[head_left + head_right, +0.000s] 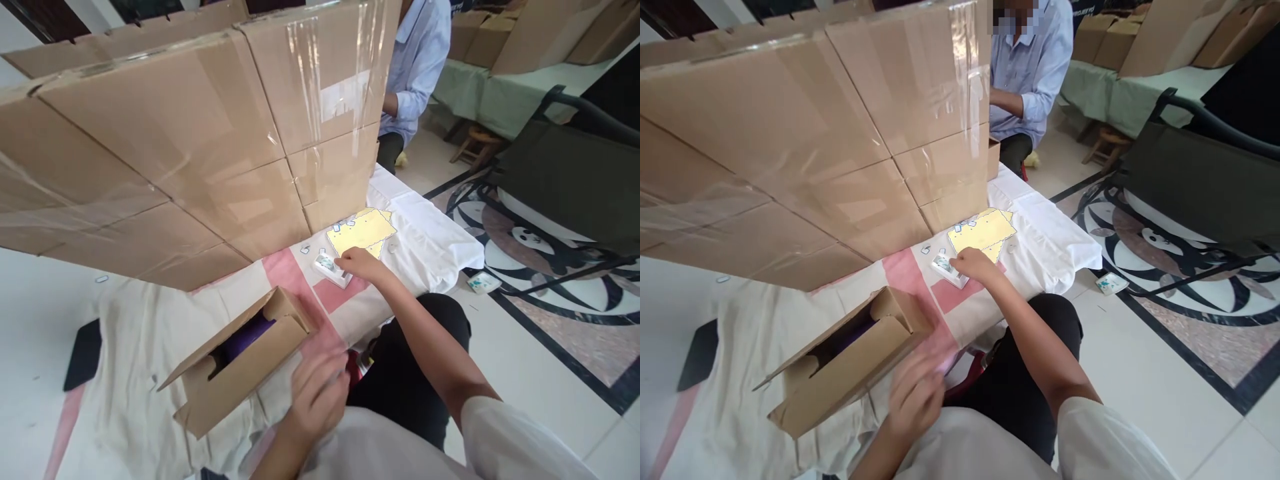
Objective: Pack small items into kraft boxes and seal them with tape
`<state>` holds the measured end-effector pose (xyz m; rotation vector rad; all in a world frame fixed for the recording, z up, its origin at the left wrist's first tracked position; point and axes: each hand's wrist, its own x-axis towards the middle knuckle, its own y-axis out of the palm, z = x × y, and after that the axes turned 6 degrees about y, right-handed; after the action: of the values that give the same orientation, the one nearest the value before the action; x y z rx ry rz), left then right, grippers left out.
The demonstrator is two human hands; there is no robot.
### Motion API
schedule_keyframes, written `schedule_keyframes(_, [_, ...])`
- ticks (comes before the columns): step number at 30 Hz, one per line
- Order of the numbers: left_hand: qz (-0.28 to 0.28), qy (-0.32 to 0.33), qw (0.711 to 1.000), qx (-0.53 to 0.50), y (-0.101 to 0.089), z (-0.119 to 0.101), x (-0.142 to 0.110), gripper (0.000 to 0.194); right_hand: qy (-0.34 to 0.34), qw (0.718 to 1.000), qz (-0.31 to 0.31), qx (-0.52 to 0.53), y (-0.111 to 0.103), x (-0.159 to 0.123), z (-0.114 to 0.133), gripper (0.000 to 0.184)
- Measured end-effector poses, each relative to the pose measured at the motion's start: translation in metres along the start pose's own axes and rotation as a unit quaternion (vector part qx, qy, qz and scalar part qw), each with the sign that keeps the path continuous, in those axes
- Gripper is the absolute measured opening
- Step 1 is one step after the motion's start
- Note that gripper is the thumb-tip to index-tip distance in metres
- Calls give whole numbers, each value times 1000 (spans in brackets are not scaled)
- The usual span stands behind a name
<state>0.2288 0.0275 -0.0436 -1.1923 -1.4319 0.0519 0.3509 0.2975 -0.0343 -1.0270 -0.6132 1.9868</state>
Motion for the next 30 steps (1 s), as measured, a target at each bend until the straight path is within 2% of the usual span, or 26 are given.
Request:
schedule_keyframes(1, [-24, -55, 998, -2, 29, 6, 8, 50, -2, 1000, 9, -3, 0, 1, 0, 31])
schedule_keyframes(2, [7, -126, 992, -7, 56, 16, 16, 57, -4, 1000, 16, -7, 0, 2, 0, 29])
schedule_keyframes(4, [44, -278, 959, 18, 100, 42, 34, 82, -13, 999, 25, -17, 0, 3, 1, 25])
schedule_keyframes(5, [57, -319, 946, 27, 115, 56, 43, 96, -22, 999, 30, -21, 0, 3, 1, 24])
schedule_keyframes(7, [61, -364, 929, 32, 131, 79, 56, 111, -46, 998, 41, -28, -3, -1, 3, 21])
schedule_keyframes(11, [26, -378, 926, -4, 134, 101, 62, 115, -78, 994, 65, -31, -15, -18, 10, 23])
schedule_keyframes(16, [2, -362, 932, 12, 134, 105, 54, 125, -99, 989, 107, -7, -31, -32, 8, 35])
schedule_keyframes(18, [11, -361, 932, 20, 134, 103, 54, 126, -88, 988, 125, -19, -30, -37, -3, 29])
schedule_keyframes(20, [16, -366, 930, 31, 134, 100, 58, 125, -50, 989, 127, -54, -25, -44, -21, 18])
schedule_keyframes(23, [10, -373, 927, 46, 134, 99, 62, 119, -6, 989, 116, -93, -19, -56, -54, 16])
schedule_keyframes(27, [9, -358, 932, 53, 133, 97, 65, 109, -77, 990, 107, -55, -31, -71, -85, 22])
schedule_keyframes(30, [-58, -326, 944, 8, 122, 75, 68, 86, -190, 977, 72, 58, -47, -83, -81, 24])
